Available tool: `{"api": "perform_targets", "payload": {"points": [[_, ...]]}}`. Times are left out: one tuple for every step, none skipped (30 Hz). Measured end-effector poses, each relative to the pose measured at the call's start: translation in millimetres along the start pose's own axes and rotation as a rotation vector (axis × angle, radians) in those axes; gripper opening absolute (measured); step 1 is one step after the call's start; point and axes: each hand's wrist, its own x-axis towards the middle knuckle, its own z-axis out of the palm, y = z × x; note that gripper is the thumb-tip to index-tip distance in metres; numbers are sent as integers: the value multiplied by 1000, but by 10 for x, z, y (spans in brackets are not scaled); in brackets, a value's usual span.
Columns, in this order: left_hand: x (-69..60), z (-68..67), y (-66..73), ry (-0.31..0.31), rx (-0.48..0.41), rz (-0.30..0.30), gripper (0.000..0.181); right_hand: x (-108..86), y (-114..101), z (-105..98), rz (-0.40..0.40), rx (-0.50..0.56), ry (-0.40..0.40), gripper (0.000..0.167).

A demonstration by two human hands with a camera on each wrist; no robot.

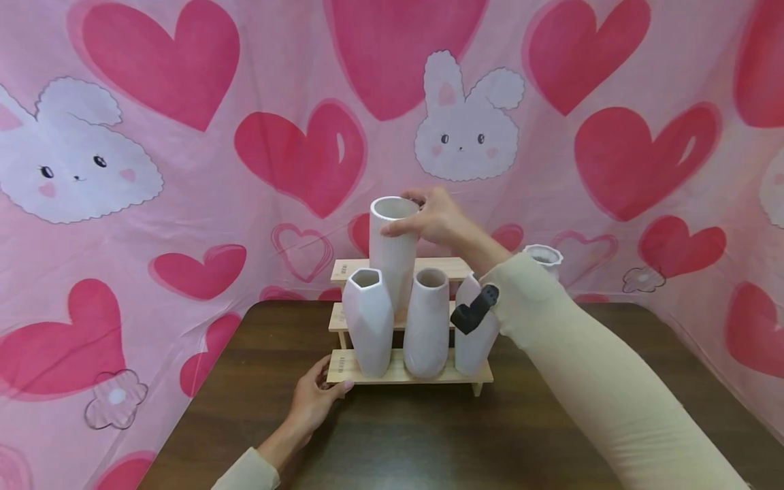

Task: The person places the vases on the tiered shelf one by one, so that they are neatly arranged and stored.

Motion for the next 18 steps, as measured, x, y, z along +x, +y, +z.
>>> {"api": "perform_targets", "payload": {"points": [[3,0,-1,1,7,1,70,6,12,17,1,6,-3,57],[7,0,-3,2,9,-2,70,13,26,33,-3,15,-6,56],[12,0,-7,2,11,-4,70,14,40,48,-2,18,-8,57],[11,-1,-6,3,13,-5,70,15,48,61,-4,24,-12,57],[10,0,-4,2,13,-5,70,16,57,73,-1,28,-16,58],[7,-1,-2,2,14,-5,70,18,65,84,0,34,-21,59],[5,-2,-1,3,20,-4,70,21,72,94,1,44,-28,59],[3,-3,0,4,21,-5,70,21,76,103,1,50,-34,59],[1,-3,2,5,22,-6,70,23,81,111,1,57,-38,59],[-3,-4,5,7,25,-5,70,27,84,119,0,64,-45,58],[-5,-4,6,7,28,-6,70,27,88,126,2,70,-50,58],[-9,-4,10,7,29,-7,70,28,92,133,1,77,-56,57],[-13,-3,12,8,27,-7,70,24,97,141,2,79,-60,58],[-18,-1,15,8,24,-9,70,20,104,149,5,76,-60,59],[-22,0,16,9,24,-9,70,17,113,157,6,75,-63,60],[-26,3,16,6,18,-11,70,10,121,162,9,71,-66,60],[-32,4,18,2,14,-8,70,5,129,166,9,68,-68,61],[-36,6,20,1,6,-11,70,0,135,168,9,64,-70,61]]}}
